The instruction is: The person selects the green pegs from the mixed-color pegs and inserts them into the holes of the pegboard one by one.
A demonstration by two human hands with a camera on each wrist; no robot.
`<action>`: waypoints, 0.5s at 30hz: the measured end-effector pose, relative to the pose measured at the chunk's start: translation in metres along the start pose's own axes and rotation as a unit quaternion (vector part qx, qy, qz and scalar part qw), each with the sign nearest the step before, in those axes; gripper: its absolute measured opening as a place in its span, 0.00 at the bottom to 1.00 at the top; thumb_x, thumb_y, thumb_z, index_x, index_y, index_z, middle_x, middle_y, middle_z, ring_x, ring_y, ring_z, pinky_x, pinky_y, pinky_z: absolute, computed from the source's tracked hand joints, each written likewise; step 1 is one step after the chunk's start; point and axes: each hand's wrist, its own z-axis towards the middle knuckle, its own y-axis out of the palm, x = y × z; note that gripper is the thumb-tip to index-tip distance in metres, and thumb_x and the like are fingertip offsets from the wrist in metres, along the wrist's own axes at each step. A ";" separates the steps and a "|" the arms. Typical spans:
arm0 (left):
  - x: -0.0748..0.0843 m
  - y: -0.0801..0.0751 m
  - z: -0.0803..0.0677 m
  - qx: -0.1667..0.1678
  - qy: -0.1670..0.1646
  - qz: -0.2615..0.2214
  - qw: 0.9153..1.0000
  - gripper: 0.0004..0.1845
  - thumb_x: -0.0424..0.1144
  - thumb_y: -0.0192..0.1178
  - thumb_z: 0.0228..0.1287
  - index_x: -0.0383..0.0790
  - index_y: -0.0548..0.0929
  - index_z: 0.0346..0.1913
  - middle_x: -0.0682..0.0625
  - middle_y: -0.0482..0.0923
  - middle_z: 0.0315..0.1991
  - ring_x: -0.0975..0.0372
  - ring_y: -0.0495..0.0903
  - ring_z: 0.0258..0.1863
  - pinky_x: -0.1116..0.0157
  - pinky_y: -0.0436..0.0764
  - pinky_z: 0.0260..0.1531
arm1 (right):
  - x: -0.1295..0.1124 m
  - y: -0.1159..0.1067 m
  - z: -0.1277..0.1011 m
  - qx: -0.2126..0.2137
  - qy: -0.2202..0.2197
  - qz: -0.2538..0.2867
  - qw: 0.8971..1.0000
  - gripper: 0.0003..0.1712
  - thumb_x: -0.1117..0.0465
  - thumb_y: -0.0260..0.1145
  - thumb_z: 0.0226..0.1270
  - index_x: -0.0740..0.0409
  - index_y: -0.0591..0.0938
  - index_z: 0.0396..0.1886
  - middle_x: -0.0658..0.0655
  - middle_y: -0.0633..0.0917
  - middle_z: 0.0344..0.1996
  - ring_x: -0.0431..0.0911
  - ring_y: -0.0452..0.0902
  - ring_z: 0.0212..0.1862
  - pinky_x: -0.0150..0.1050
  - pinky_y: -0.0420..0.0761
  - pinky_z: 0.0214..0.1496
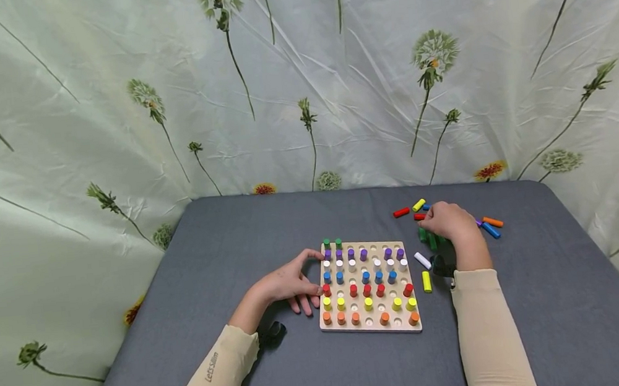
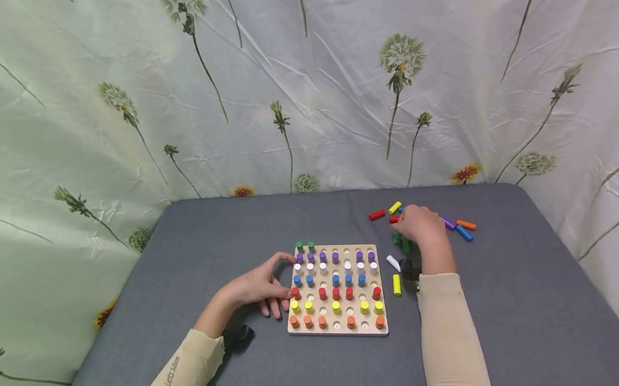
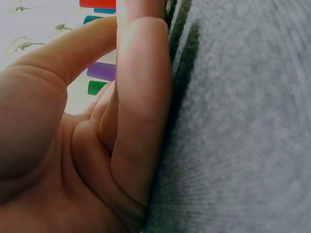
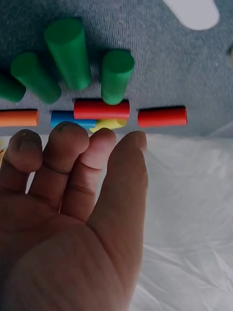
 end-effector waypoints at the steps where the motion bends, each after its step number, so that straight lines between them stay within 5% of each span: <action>1: 0.000 0.000 0.000 -0.001 0.000 -0.001 1.000 0.38 0.39 0.68 0.72 0.59 0.58 0.75 0.43 0.91 0.30 0.61 0.88 0.19 0.66 0.83 0.17 | 0.001 0.001 0.001 -0.001 0.002 -0.003 1.000 0.25 0.48 0.62 0.79 0.51 0.73 0.20 0.49 0.68 0.19 0.46 0.68 0.27 0.44 0.66 0.39; 7: 0.001 0.001 -0.001 -0.001 0.001 -0.002 1.000 0.38 0.39 0.69 0.71 0.59 0.58 0.75 0.44 0.91 0.30 0.61 0.88 0.19 0.67 0.82 0.17 | 0.000 0.007 0.004 -0.005 0.015 -0.011 1.000 0.26 0.48 0.63 0.79 0.51 0.73 0.18 0.50 0.68 0.20 0.47 0.69 0.29 0.43 0.67 0.37; 15: 0.001 0.000 -0.001 -0.001 0.002 0.000 1.000 0.38 0.39 0.68 0.72 0.59 0.58 0.76 0.44 0.91 0.30 0.61 0.88 0.19 0.67 0.82 0.17 | 0.000 0.013 0.011 -0.014 0.033 -0.033 0.999 0.20 0.47 0.64 0.77 0.56 0.85 0.31 0.59 0.80 0.34 0.53 0.76 0.39 0.47 0.75 0.41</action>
